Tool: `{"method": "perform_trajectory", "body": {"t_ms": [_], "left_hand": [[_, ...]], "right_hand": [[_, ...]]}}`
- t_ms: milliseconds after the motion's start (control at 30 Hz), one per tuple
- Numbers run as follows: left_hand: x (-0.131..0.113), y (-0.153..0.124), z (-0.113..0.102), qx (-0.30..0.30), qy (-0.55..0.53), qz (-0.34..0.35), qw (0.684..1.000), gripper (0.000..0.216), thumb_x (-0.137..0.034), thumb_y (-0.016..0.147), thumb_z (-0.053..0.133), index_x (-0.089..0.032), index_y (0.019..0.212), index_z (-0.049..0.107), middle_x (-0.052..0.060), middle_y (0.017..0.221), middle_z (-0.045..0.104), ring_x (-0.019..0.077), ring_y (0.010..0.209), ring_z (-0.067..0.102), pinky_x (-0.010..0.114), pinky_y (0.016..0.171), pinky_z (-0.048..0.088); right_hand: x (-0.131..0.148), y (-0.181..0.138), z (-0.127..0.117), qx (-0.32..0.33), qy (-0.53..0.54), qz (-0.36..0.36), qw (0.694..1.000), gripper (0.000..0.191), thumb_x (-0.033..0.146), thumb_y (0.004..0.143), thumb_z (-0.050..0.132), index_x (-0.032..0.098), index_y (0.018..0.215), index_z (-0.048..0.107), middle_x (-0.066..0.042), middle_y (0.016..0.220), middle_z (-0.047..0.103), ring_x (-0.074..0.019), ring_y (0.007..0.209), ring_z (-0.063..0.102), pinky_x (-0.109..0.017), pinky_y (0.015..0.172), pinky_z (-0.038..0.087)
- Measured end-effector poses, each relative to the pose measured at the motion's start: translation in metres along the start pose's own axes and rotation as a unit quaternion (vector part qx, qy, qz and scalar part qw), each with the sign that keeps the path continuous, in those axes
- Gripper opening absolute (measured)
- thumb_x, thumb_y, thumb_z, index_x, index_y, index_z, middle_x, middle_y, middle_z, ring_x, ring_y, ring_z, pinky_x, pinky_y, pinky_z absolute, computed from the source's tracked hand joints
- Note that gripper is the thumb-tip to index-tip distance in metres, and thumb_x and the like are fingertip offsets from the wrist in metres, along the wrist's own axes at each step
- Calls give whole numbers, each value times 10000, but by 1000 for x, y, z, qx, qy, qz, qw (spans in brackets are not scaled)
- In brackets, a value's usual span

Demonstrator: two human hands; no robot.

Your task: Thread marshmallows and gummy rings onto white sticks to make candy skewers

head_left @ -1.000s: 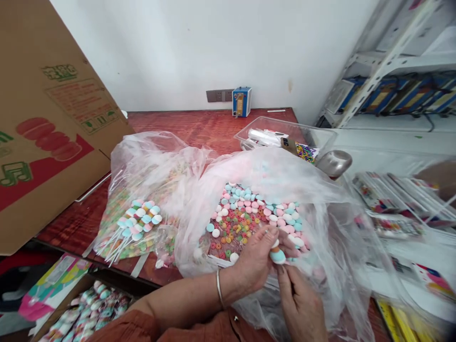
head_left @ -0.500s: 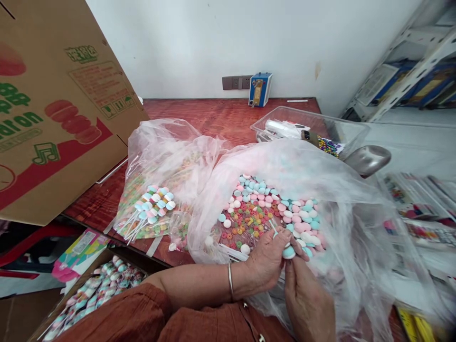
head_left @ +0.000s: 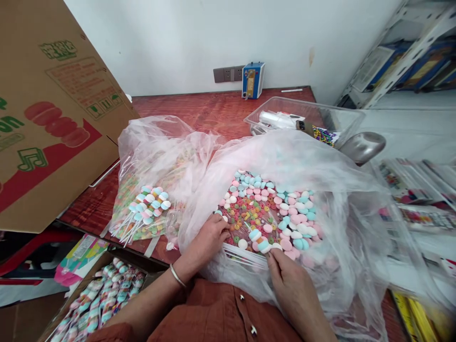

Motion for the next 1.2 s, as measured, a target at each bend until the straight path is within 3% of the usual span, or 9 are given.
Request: {"method": "perform_trajectory", "body": {"t_ms": [167, 333, 500, 600, 733, 900, 967, 1067, 1200], "left_hand": [[-9, -2, 9, -63, -130, -77, 986, 64, -203, 828, 618, -182, 770, 635, 25, 793, 637, 181, 789, 590, 301, 741, 459], [-12, 5, 14, -26, -411, -207, 888, 197, -346, 756, 699, -168, 782, 620, 7, 666, 679, 144, 600, 628, 264, 599, 509], [-14, 6, 19, -36, -487, -237, 840, 260, -387, 714, 754, -162, 793, 650, 17, 711, 713, 163, 693, 696, 273, 661, 561], [-16, 4, 20, -41, -465, -224, 855, 244, -386, 723, 751, -168, 794, 668, 26, 744, 727, 177, 720, 703, 288, 684, 565], [-19, 2, 21, -79, -358, -177, 913, 168, -337, 737, 736, -179, 777, 694, 23, 768, 721, 171, 720, 681, 271, 678, 542], [-22, 2, 22, -43, -376, -175, 909, 234, -364, 831, 632, -176, 960, 689, 35, 829, 712, 171, 709, 666, 289, 662, 539], [-21, 1, 19, -50, -296, -145, 943, 240, -322, 884, 559, -197, 1045, 687, 48, 898, 706, 185, 780, 660, 319, 728, 529], [-19, -4, 16, -9, -82, -28, 996, 155, -188, 846, 590, -215, 899, 733, 58, 887, 681, 222, 902, 612, 367, 856, 465], [-18, -5, 16, 10, -3, 16, 1000, 123, -121, 796, 610, -202, 772, 698, 59, 876, 670, 233, 913, 584, 383, 866, 435]], "right_hand": [[10, -7, 4, 44, -15, -27, 999, 346, 298, 993, 303, 234, 762, 553, -14, 693, 683, -183, 618, 656, -261, 544, 325], [14, -8, 3, 32, -7, -32, 999, 327, 287, 993, 321, 232, 798, 579, -6, 698, 693, -179, 607, 661, -262, 536, 318], [16, -7, 1, 3, -19, -50, 999, 344, 272, 987, 320, 227, 748, 563, -4, 660, 683, -162, 570, 647, -257, 527, 300], [17, -8, 0, 0, -30, -47, 998, 343, 264, 978, 328, 227, 735, 568, -9, 655, 689, -155, 559, 638, -259, 518, 277], [20, -7, 1, 14, -40, -28, 999, 312, 264, 968, 357, 224, 747, 574, -15, 685, 695, -161, 582, 642, -269, 520, 251], [19, -4, 3, 45, 17, 8, 999, 321, 283, 972, 337, 217, 739, 549, -16, 680, 665, -172, 611, 625, -257, 552, 292], [15, -4, 3, 48, 61, 27, 997, 335, 307, 973, 323, 216, 725, 529, -14, 662, 640, -168, 612, 607, -247, 565, 321], [9, -5, 2, 35, 99, 47, 993, 337, 330, 968, 323, 213, 723, 523, -12, 658, 620, -166, 616, 591, -239, 582, 354], [2, -9, -1, 13, 123, 50, 991, 333, 339, 968, 337, 211, 745, 548, -11, 660, 631, -165, 610, 595, -233, 576, 372]]}}
Point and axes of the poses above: each hand's wrist, its own y-axis towards the middle knuckle, its own z-axis out of the palm, x = y × z, the point moved 1 cm from there along y, towards the middle knuckle
